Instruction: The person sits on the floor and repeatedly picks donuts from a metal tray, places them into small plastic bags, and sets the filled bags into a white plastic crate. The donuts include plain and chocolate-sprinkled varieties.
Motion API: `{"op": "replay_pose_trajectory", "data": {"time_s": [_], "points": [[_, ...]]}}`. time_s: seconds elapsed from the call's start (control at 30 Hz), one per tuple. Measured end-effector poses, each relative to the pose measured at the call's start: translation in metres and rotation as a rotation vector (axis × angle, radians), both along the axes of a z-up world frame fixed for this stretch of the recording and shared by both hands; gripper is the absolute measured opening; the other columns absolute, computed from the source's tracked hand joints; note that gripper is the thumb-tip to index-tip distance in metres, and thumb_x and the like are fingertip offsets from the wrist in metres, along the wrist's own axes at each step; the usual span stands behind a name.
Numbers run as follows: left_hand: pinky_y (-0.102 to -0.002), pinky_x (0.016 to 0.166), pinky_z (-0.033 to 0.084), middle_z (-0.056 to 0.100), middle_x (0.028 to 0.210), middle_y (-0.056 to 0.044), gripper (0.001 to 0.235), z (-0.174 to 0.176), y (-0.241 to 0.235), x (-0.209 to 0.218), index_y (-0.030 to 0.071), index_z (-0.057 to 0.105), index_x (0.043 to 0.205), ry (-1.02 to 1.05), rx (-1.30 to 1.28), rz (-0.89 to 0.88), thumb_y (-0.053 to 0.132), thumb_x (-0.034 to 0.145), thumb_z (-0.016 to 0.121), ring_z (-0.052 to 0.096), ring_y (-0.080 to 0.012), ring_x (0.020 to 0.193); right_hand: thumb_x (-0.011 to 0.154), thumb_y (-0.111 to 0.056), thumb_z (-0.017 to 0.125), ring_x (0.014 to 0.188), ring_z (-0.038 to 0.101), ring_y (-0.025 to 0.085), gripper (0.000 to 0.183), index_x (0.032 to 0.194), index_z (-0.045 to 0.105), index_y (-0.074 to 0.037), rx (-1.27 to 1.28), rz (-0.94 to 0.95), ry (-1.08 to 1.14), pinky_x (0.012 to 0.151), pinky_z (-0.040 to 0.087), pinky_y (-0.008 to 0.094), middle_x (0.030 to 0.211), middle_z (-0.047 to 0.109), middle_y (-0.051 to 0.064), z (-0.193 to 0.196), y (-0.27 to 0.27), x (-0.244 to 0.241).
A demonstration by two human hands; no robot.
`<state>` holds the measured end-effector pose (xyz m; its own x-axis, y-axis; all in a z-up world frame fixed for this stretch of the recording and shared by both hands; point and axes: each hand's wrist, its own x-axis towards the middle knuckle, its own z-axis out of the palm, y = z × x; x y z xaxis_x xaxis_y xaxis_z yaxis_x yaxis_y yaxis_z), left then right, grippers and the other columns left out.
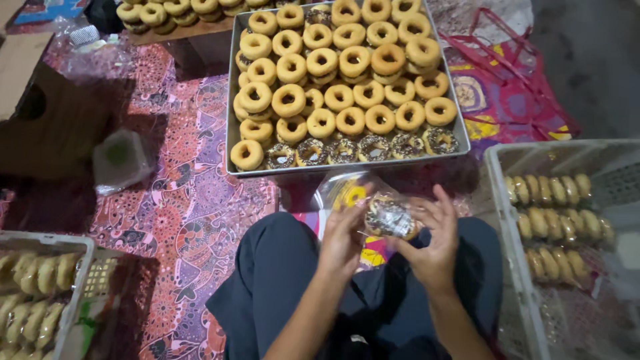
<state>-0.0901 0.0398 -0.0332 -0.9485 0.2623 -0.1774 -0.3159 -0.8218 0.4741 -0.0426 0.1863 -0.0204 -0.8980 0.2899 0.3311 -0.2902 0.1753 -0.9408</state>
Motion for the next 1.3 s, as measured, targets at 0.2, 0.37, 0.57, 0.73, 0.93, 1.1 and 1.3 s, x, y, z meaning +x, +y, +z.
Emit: {"op": "replay_pose_trajectory", "data": {"time_s": [0.2,0.37,0.57,0.73,0.93,1.1,1.3], "points": [[-0.036,0.09,0.058,0.069,0.117,-0.011,0.045,0.023,0.024,0.024,0.003,0.055,0.137,-0.131,0.075,-0.05,0.032,0.103,0.06,0.067,-0.0217,0.108,0.071,-0.005,0.089,0.136,0.055,0.029,0.118,0.162,0.013,-0.004,-0.024,0.048,0.071,0.117,0.04,0.044,0.147,0.054,0.017,0.004,-0.006,0.011],[-0.037,0.092,0.057,0.073,0.123,-0.008,0.042,0.021,0.04,0.019,0.002,0.061,0.132,-0.126,0.017,0.069,0.032,0.102,0.059,0.068,-0.0202,0.112,0.069,-0.013,0.09,0.147,0.045,0.033,0.118,0.16,0.016,-0.003,0.571,-0.163,0.048,0.127,0.005,0.055,0.135,0.07,0.014,0.014,-0.007,0.011],[-0.043,0.095,0.058,0.069,0.122,-0.015,0.036,-0.049,0.027,0.005,0.003,0.061,0.13,-0.29,0.082,0.099,0.029,0.104,0.06,0.067,-0.0279,0.113,0.079,-0.024,0.087,0.139,0.052,0.024,0.093,0.153,0.033,-0.004,0.671,-0.14,0.063,0.127,0.009,0.063,0.132,0.069,0.01,0.015,-0.001,0.021],[-0.036,0.104,0.053,0.045,0.143,-0.003,0.067,-0.082,0.014,0.027,0.023,0.03,0.148,-0.047,-0.341,0.048,0.015,0.095,0.071,0.051,-0.012,0.129,0.08,-0.011,0.075,0.115,0.061,0.043,0.04,0.12,0.069,-0.008,0.859,0.003,0.154,0.102,0.045,0.051,0.12,0.071,0.021,0.003,0.02,0.021],[-0.036,0.097,0.052,0.072,0.121,-0.025,0.037,-0.06,-0.014,0.056,-0.008,0.068,0.127,0.469,-0.828,0.081,0.019,0.102,0.068,0.066,-0.0299,0.111,0.091,-0.006,0.072,0.086,0.075,0.026,0.014,0.105,0.075,-0.005,0.642,0.113,-0.039,0.074,0.059,0.037,0.095,0.076,0.012,0.027,0.019,0.01],[-0.032,0.068,0.051,0.077,0.101,-0.016,0.028,-0.04,-0.017,0.058,-0.001,0.073,0.114,0.234,-0.591,-0.165,0.02,0.105,0.057,0.064,-0.0154,0.074,0.08,-0.005,0.07,0.09,0.067,0.029,0.031,0.11,0.074,-0.003,0.93,0.209,0.277,0.078,0.055,0.04,0.098,0.069,0.014,0.048,0.021,0.026],[-0.041,0.071,0.055,0.074,0.088,-0.018,0.019,0.016,-0.036,0.083,0.006,0.073,0.106,0.775,-1.364,-0.394,0.017,0.102,0.058,0.071,-0.0318,0.079,0.074,-0.019,0.08,0.08,0.065,0.022,0.017,0.082,0.066,-0.014,1.099,0.504,0.351,0.071,0.051,0.041,0.083,0.064,0.001,0.046,0.052,0.012]]}}
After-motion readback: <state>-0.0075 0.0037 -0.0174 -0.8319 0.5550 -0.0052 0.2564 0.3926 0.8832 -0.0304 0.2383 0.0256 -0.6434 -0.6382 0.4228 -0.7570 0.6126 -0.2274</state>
